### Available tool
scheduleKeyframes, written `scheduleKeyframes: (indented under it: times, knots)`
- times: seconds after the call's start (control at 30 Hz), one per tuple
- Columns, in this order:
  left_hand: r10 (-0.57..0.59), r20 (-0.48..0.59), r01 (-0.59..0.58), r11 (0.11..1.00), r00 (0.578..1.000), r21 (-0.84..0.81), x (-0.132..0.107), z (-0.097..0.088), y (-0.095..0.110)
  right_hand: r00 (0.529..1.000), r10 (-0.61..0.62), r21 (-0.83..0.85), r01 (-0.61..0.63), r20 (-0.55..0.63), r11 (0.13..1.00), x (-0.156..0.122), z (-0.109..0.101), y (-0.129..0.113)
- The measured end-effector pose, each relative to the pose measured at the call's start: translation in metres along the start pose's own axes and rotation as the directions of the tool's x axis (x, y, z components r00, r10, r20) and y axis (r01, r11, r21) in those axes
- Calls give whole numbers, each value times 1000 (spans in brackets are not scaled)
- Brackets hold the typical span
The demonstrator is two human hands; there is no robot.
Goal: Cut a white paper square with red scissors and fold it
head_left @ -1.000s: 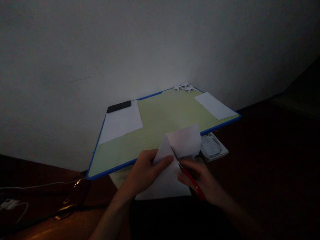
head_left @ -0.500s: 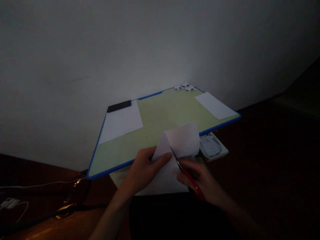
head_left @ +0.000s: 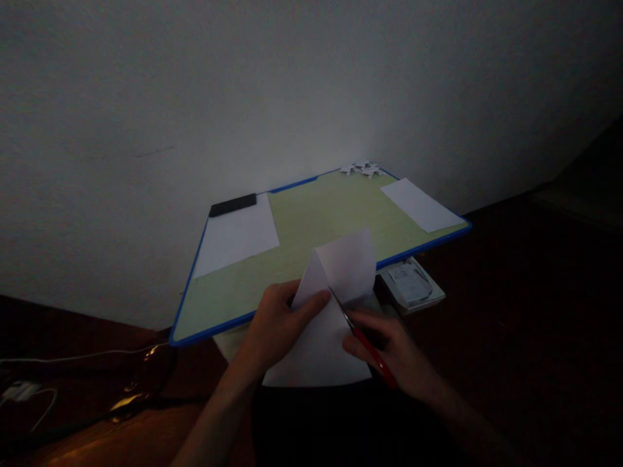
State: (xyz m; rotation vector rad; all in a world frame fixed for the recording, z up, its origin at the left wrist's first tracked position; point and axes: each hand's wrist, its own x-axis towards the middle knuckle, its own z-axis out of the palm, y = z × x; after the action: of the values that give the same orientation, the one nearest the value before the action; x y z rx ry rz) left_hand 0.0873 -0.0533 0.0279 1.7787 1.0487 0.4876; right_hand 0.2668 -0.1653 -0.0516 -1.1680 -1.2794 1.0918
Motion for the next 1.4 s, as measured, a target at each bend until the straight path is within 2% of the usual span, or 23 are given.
scheduleKeyframes:
  times: [0.7, 1.0, 1.4]
  knots:
    - [-26, -18, 26, 999, 999, -43, -1, 1, 0, 999, -46, -10, 45, -29, 999, 0, 7, 1]
    - [-2, -32, 3, 1000, 999, 29, -1, 1, 0, 998, -53, -6, 53, -33, 999, 0, 8, -2]
    - [-20, -28, 20, 1000, 999, 1, -2, 1, 3, 998, -42, 19, 43, -46, 999, 0, 8, 1]
